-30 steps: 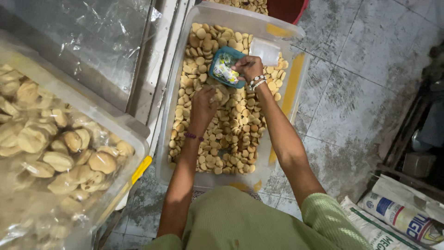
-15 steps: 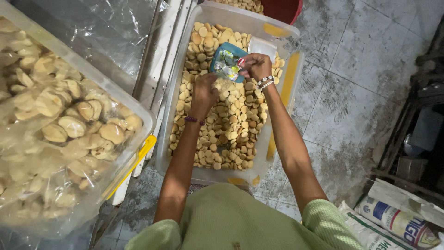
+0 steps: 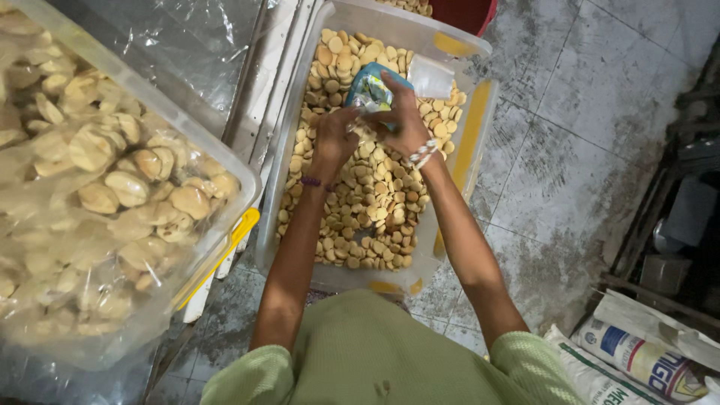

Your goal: The person sorts small round cookies from a large container into smaller plastic bags by hand.

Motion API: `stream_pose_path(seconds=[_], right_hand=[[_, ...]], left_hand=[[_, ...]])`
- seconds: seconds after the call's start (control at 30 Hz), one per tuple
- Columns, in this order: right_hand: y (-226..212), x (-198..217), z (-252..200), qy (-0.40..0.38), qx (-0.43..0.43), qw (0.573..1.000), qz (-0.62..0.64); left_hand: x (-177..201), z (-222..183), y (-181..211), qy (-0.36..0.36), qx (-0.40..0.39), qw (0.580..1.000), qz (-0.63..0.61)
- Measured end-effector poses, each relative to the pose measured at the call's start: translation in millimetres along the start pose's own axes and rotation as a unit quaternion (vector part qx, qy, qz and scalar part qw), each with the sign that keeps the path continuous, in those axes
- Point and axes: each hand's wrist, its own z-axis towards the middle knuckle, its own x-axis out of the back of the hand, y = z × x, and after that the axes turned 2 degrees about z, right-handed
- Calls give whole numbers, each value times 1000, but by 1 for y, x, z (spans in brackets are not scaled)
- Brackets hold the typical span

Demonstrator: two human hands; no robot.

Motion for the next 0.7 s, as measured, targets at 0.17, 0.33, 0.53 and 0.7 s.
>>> stream_pose_path(seconds=[0.17, 0.33, 0.53, 0.7], right_hand=[[-62, 43, -1, -123, 12, 987, -107], [-117, 78, 11, -170, 70, 983, -27], [-229, 143, 47, -24, 242, 969, -46], [-311, 109, 108, 13, 378, 926, 3]], left_hand=[[30, 5, 46, 4, 90, 996, -7], [84, 4, 143, 13, 68, 985, -160], [205, -18, 247, 143, -272, 949, 69], [304, -18, 230, 191, -116, 930, 290]])
